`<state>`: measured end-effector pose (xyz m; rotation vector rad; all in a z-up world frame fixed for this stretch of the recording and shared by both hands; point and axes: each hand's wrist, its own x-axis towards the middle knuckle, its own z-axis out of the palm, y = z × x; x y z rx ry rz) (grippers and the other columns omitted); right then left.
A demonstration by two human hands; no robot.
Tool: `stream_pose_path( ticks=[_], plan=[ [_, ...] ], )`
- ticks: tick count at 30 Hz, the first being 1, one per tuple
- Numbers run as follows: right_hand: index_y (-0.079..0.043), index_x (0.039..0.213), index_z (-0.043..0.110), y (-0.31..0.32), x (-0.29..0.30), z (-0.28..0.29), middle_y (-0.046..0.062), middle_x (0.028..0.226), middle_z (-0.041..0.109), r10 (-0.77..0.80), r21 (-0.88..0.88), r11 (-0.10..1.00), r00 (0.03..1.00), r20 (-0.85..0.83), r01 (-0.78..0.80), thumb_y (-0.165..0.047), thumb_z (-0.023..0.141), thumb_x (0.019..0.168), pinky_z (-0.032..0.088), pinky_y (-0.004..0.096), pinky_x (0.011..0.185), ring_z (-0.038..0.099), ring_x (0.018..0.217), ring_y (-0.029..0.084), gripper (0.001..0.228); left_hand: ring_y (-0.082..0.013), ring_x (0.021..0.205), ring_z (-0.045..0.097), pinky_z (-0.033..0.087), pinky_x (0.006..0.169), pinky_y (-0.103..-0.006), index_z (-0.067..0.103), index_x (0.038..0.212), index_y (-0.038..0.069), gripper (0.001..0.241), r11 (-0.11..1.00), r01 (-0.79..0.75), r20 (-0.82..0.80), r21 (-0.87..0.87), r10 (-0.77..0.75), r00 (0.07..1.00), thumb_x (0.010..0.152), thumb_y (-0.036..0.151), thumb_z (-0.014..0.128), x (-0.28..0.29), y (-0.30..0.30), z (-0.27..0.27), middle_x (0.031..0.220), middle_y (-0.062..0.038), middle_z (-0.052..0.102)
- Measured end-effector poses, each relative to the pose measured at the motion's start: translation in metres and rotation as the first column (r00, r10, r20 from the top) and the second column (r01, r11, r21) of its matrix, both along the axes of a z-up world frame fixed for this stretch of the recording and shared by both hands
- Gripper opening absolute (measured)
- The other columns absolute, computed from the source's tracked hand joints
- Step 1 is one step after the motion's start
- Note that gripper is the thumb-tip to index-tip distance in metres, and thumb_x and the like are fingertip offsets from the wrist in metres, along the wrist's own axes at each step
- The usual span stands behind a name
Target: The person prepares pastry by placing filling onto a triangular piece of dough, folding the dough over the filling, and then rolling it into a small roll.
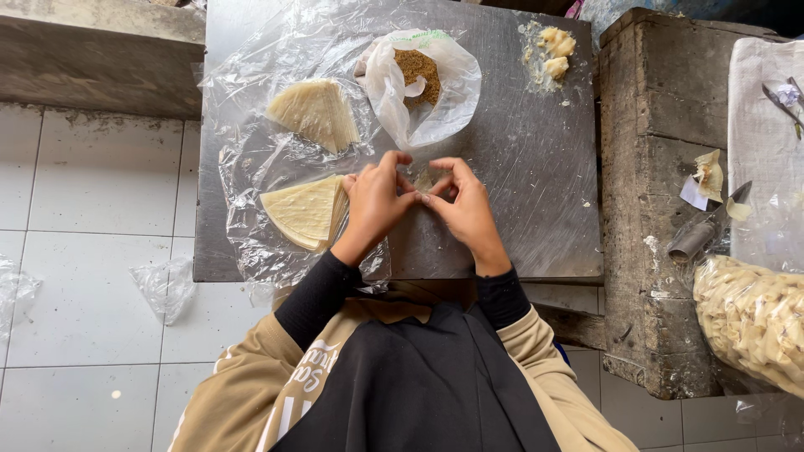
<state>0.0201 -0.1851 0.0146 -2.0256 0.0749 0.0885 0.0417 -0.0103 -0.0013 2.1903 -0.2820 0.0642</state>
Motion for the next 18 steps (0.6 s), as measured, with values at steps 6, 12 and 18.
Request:
stream_pose_path(
  ticks=[6,12,18],
  plan=[
    [-0.011,0.132,0.062,-0.001,-0.007,-0.001,0.001,0.094,0.075,0.206,-0.373,0.925,0.921,0.330,-0.073,-0.005,0.077,0.085,0.043,0.038,0.092,0.063,0.092,0.023,0.050,-0.0212,0.097,0.067,0.033,0.088,-0.0437,0.064,0.124,0.015,0.038,0.993,0.030,0.235,0.114,-0.057,0.970,0.087,0.016,0.073,-0.014,-0.008,-0.017,0.086,0.003,0.076],
    [-0.012,0.137,0.061,0.002,-0.013,-0.006,-0.003,0.095,0.075,0.200,-0.473,0.881,0.896,0.397,0.013,-0.010,0.077,0.090,0.038,0.037,0.093,0.063,0.094,0.020,0.050,-0.0211,0.103,0.065,0.030,0.089,-0.0480,0.065,0.117,0.015,0.031,0.991,-0.057,0.231,0.118,0.028,0.972,0.088,0.017,0.075,-0.018,-0.016,-0.022,0.086,0.002,0.077],
    [-0.014,0.141,0.055,0.004,0.008,-0.001,-0.007,0.089,0.074,-0.076,-0.185,0.979,0.995,0.059,0.086,-0.016,0.079,0.082,0.041,0.039,0.080,0.058,0.079,0.021,0.064,-0.0231,0.102,0.063,0.029,0.087,-0.0484,0.064,0.116,0.013,0.038,0.996,-0.083,0.040,0.024,0.082,0.996,0.082,0.022,0.077,0.002,-0.012,-0.009,0.086,0.002,0.078]
  ],
)
